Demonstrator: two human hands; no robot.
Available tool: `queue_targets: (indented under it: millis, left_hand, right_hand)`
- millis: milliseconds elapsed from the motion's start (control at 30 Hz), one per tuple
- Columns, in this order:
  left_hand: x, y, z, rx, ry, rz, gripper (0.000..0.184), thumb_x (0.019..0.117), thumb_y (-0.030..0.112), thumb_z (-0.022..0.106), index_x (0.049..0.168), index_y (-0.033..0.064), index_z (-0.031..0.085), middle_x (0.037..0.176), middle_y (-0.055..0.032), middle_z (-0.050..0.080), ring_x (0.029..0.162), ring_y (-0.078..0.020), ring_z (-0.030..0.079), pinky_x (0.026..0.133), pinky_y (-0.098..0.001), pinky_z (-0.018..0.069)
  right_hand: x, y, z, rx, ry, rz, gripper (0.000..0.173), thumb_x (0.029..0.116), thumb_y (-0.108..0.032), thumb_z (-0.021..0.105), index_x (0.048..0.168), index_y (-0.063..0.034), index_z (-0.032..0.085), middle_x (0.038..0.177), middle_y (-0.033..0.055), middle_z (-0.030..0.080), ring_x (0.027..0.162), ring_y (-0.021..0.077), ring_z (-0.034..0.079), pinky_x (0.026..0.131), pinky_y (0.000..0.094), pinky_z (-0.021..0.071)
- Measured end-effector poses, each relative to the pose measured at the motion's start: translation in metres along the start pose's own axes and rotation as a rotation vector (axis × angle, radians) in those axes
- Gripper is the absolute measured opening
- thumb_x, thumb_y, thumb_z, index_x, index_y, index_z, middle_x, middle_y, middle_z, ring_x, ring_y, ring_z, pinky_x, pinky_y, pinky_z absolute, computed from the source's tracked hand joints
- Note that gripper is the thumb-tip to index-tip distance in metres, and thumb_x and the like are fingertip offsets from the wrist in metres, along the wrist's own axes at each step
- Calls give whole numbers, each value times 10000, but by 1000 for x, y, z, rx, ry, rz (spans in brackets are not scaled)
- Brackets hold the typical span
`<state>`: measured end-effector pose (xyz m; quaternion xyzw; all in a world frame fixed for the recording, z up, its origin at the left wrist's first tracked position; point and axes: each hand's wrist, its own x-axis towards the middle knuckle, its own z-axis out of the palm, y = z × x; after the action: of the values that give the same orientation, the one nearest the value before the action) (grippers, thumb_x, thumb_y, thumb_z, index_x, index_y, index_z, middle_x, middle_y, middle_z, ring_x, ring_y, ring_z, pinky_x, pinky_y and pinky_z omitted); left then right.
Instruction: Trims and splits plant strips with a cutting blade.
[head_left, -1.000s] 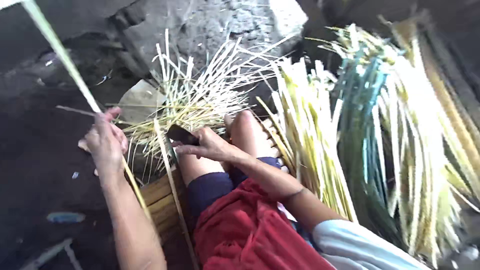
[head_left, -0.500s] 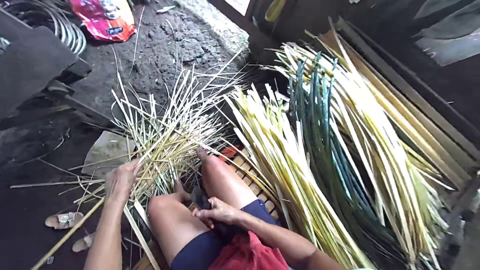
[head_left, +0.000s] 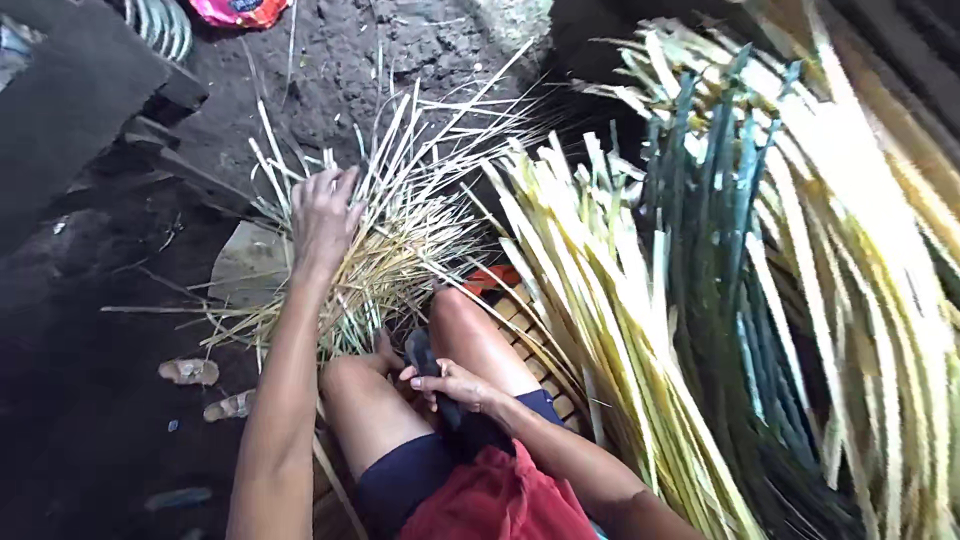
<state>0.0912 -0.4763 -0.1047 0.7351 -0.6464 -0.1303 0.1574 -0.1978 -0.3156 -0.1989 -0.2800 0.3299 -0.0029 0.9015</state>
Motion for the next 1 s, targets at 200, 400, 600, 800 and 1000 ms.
queue_targets:
  millis: [200,400,600,800,1000]
  left_hand:
    - [-240,-125,-6,-292,193,-959,483,1109,229,427,1489,-68,442,1463,-338,482,1385,-459,456,1174,-563,331]
    - [-347,-132,36,-669,244,-1278,571,1137,339,281,1466,-98,446,1454,-326,502,1369,-422,492,1165,-517,368]
    - [-292,-106,73,-938,294,-1160,588,1134,374,287,1530,-54,367,1460,-299,501,1338,-369,519,1137,-498,398]
    - [-288,-97,10,-329,433,-1067,521,1072,180,506,1535,-32,398,1444,-316,511,1338,-433,518,1139,-520,407]
    - [-284,-92,-156,-33,357,-910,438,1119,175,321,1434,-56,520,1209,-261,672,1125,-358,660,1041,-489,479]
  right_hand:
    - [-4,-8,-2,-94,69,-13,275,1007,-138,587,1256,-28,630,735,-22,651,596,71,614,640,275,580]
    - [7,-1,-9,-164,80,-18,243,1008,-170,517,1201,-94,644,678,-55,606,612,86,618,687,317,596]
    - [6,2,-7,-225,119,-32,252,1023,-145,497,1221,-76,637,687,-37,604,618,101,620,696,321,595]
    - [1,0,-5,-280,131,-73,234,1029,-176,517,1217,-121,646,692,-40,598,620,94,614,689,309,593]
    - [-22,-28,24,-411,28,-117,369,1114,-253,331,1286,-121,629,752,-20,614,628,108,631,667,325,612]
